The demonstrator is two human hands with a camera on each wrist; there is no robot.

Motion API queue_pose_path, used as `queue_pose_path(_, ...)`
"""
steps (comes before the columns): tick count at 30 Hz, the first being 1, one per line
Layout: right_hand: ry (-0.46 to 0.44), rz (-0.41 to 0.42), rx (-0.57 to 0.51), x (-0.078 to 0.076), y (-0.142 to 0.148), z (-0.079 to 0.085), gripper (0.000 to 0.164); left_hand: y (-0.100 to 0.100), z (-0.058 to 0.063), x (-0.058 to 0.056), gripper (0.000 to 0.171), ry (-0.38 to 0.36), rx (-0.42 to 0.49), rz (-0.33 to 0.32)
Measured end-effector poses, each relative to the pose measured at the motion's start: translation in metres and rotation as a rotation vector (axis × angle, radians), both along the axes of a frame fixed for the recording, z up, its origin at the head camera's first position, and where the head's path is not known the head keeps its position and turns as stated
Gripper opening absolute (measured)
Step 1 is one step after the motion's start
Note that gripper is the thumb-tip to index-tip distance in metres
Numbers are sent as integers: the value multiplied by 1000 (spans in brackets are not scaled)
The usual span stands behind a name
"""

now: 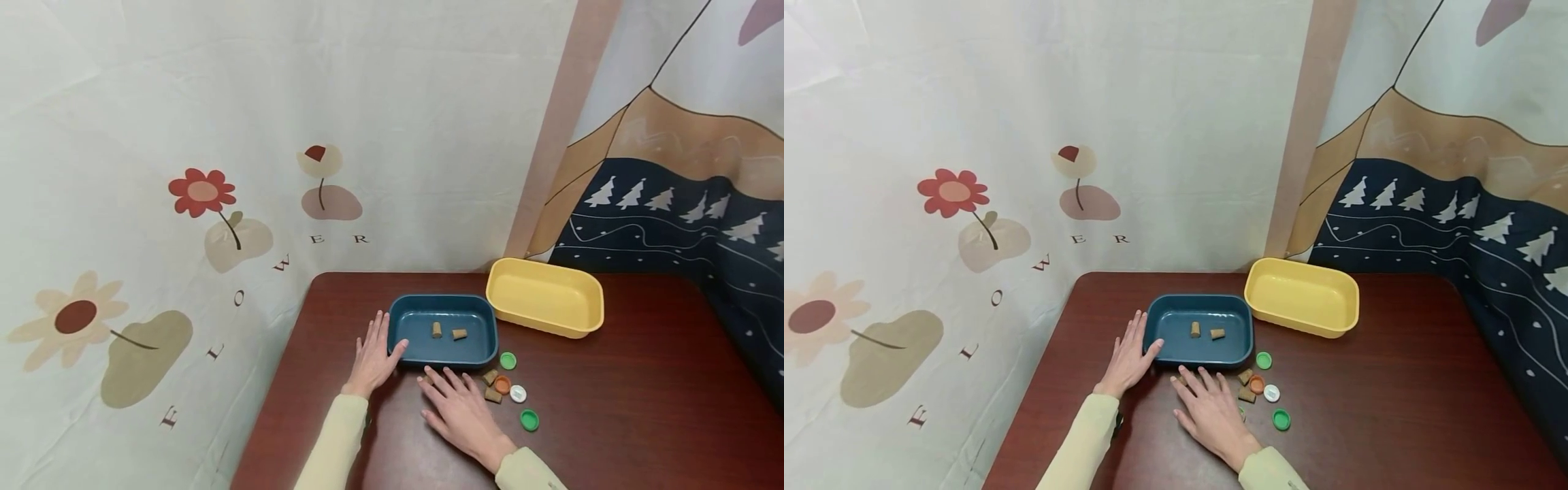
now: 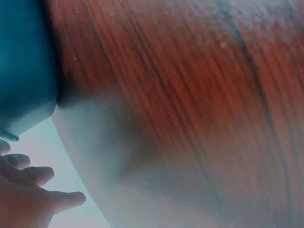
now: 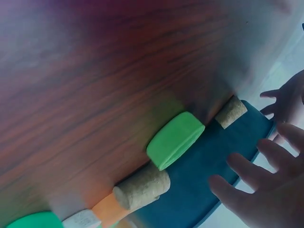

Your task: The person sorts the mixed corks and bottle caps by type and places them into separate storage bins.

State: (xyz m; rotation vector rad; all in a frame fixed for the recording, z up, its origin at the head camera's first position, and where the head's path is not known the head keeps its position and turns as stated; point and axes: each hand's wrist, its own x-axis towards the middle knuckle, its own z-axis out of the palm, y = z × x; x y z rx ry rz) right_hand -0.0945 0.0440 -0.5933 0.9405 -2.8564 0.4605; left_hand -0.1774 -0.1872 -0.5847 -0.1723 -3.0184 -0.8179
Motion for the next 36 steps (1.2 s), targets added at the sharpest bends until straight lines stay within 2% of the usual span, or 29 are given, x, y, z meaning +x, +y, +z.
queue_pose_path(4, -14, -2, 13, -5, -3, -4, 53, 0, 0, 0, 87, 14, 6, -5)
queue_pose_path(9, 5, -46, 44, -9, -7, -10, 50, 0, -2, 0, 87, 30, 8, -13)
queue_pose_path(16, 59, -79, 76, -10, -10, -15, 45, 2, -2, 2, 87, -7, 8, -4)
queue_pose_path(20, 35, -75, 103, -10, -11, -13, 33, 3, -2, 3, 87, -12, 17, -8)
queue_pose_path(26, -20, -39, 149, -10, -9, -10, 32, 4, -4, 2, 87, -14, 21, -9)
queue_pose_path(32, 3, -4, 113, -7, -6, -12, 26, 5, -4, 2, 88, -13, 23, -9)
queue_pose_path(36, 2, -17, 80, -5, -4, -11, 24, 7, -4, 0, 88, -7, 25, -14)
